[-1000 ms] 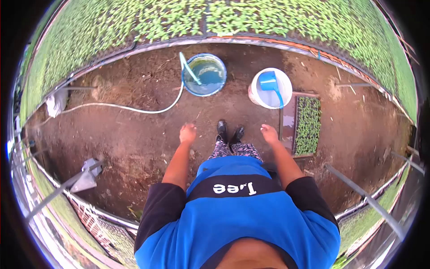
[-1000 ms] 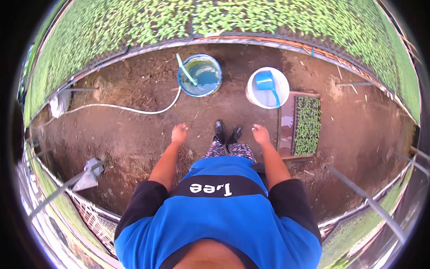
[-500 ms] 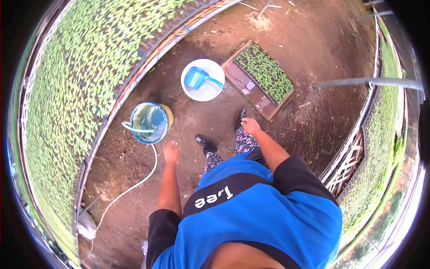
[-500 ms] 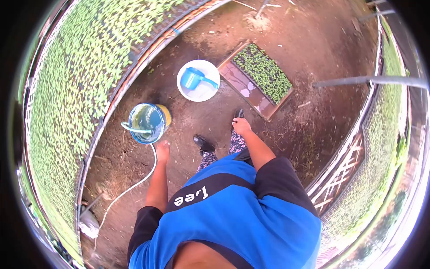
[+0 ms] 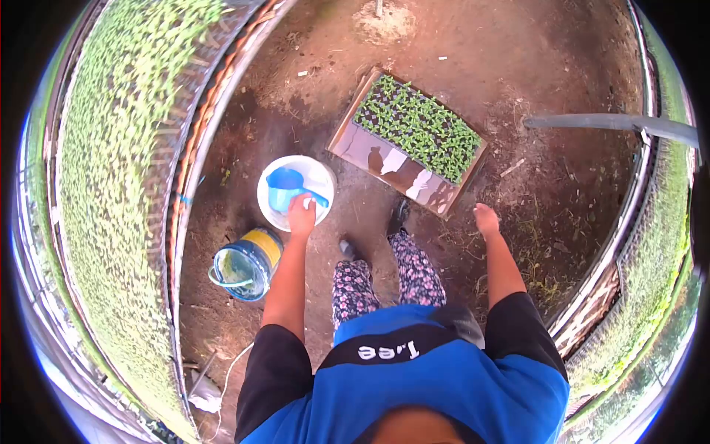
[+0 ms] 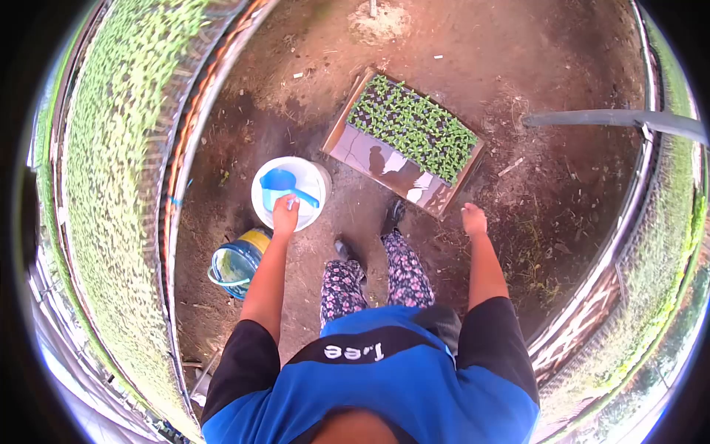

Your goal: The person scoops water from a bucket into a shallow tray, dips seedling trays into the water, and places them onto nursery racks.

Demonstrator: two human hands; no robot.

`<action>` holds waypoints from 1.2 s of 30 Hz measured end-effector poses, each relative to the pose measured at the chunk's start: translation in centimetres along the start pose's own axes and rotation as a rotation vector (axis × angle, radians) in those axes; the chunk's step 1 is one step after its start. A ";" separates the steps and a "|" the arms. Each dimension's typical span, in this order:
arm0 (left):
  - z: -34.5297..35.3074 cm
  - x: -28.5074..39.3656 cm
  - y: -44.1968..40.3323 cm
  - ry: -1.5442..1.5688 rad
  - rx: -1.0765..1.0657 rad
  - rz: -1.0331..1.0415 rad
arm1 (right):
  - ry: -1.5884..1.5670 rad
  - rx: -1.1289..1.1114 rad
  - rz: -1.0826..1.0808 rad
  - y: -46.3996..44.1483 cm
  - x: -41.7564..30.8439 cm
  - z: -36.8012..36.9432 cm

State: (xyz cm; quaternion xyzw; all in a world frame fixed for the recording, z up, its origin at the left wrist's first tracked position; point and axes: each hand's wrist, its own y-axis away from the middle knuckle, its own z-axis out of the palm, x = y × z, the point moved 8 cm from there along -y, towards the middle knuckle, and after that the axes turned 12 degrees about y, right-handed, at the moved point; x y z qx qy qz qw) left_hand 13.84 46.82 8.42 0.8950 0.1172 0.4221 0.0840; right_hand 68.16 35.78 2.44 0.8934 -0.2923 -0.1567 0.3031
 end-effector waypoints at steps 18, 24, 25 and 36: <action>42.0 -17.3 -40.7 0.298 -0.340 -0.401 | -0.975 -0.016 0.594 -38.2 18.7 25.1; 45.6 -14.9 -39.8 0.359 -0.405 -0.618 | -1.005 -0.171 0.628 -40.3 17.3 28.0; 45.0 -14.1 -39.5 0.348 -0.407 -0.610 | -1.002 -0.157 0.629 -39.9 16.9 26.9; 41.4 -1.7 -34.8 -0.002 -0.426 0.351 | -0.855 0.288 0.129 -31.9 4.6 14.1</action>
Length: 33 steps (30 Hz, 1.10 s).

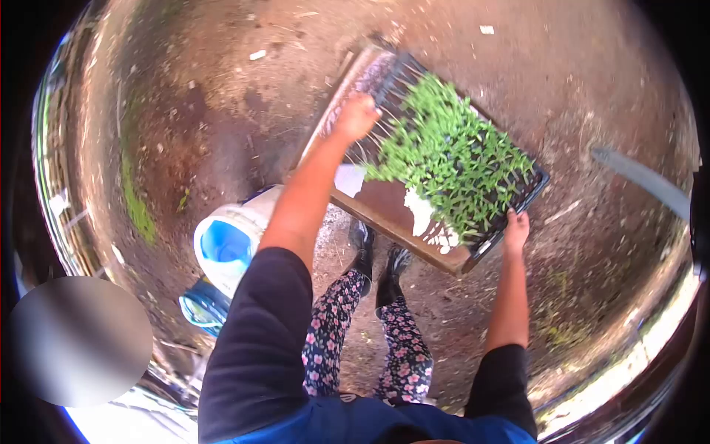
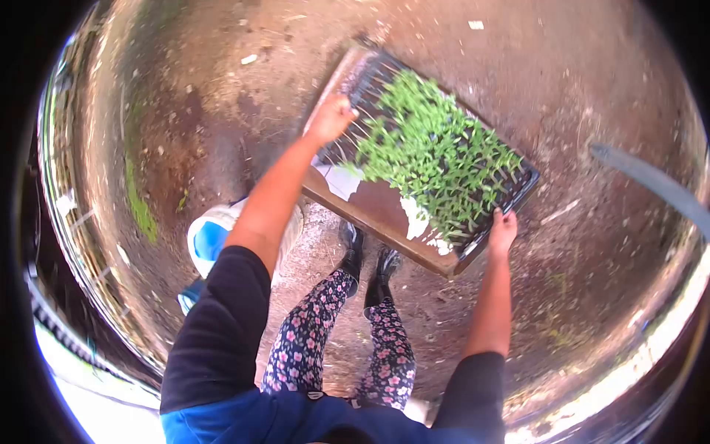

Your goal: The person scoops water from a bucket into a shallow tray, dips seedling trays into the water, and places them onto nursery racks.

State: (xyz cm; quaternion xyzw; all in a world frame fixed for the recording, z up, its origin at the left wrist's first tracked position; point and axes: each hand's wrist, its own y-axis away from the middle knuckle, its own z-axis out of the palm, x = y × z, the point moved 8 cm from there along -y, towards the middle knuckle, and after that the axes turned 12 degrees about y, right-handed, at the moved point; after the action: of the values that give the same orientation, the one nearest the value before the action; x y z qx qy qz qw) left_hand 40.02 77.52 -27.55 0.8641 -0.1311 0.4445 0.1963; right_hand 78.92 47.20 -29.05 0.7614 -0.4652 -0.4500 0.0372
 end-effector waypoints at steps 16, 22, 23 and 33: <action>-30.4 25.6 32.8 0.667 0.572 -0.191 | 0.054 -0.330 -0.177 19.9 -38.7 -26.1; -25.7 26.8 47.6 0.315 1.071 -0.158 | 0.390 -0.442 -0.556 30.4 -44.0 -11.9; -25.7 26.4 51.7 0.288 1.108 -0.176 | 0.413 -0.503 -0.613 32.7 -44.5 -10.1; -24.1 26.4 102.6 0.232 1.822 -0.690 | 0.505 -1.236 -1.024 72.8 -40.0 11.1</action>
State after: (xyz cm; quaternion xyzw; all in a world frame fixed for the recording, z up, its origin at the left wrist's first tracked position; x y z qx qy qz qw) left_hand -3.36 -4.08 29.64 0.6268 0.5419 0.3758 -0.4149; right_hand 15.27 39.77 24.98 0.7988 0.2902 -0.4012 0.3417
